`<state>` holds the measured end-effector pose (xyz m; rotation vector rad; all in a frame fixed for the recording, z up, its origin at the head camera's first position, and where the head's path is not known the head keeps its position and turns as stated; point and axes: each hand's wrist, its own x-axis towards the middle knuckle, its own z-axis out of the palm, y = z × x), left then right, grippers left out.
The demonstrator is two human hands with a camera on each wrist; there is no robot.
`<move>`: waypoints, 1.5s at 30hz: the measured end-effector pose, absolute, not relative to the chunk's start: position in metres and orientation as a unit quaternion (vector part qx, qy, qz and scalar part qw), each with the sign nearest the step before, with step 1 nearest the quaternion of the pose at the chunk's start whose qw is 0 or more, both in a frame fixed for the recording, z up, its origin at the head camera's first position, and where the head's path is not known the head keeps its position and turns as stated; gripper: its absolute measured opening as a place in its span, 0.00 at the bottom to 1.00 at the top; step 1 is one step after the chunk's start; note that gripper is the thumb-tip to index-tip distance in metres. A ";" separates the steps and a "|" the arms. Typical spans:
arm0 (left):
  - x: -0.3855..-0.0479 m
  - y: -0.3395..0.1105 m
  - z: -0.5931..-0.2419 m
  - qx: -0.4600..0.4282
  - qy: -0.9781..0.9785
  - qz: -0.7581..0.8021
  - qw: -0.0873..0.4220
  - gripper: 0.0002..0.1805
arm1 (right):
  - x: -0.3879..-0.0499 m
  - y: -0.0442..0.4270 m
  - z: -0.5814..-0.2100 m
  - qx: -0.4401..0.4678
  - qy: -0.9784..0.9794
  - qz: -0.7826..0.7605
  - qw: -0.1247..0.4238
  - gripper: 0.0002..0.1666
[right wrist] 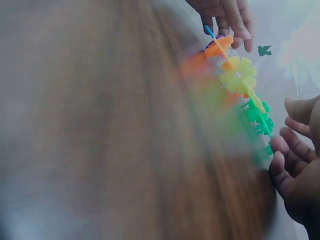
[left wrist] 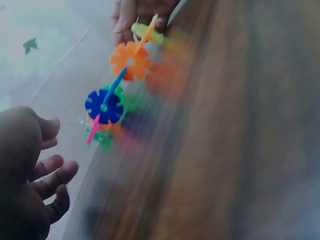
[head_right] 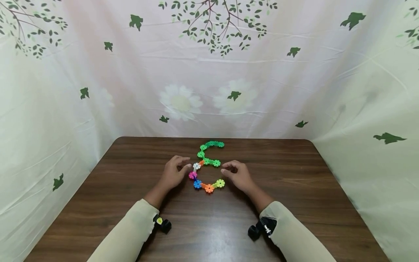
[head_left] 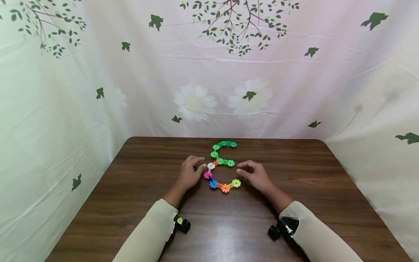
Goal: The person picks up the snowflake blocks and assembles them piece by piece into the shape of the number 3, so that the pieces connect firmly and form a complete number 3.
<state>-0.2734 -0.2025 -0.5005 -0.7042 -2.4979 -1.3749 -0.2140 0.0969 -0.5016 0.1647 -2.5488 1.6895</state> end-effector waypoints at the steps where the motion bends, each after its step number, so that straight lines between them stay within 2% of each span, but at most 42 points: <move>1: -0.276 -0.203 -0.501 -0.240 -0.846 -0.468 0.093 0.18 | -0.216 0.097 -0.502 0.049 -0.833 0.549 0.043 0.15; 12: -0.302 -0.217 -0.508 -0.282 -0.863 -0.419 0.012 0.25 | -0.237 0.088 -0.501 0.052 -0.851 0.519 0.063 0.17; 17: -0.308 -0.218 -0.509 -0.287 -0.880 -0.378 -0.035 0.29 | -0.245 0.087 -0.502 0.065 -0.861 0.499 0.067 0.20; 20: -0.309 -0.217 -0.511 -0.292 -0.887 -0.355 -0.046 0.30 | -0.248 0.087 -0.504 0.069 -0.869 0.486 0.070 0.21; 31: -0.311 -0.209 -0.514 -0.323 -0.904 -0.274 -0.047 0.30 | -0.252 0.086 -0.505 0.059 -0.885 0.458 0.056 0.20; 45: -0.311 -0.207 -0.515 -0.334 -0.901 -0.271 -0.054 0.28 | -0.254 0.085 -0.509 0.072 -0.884 0.454 0.085 0.16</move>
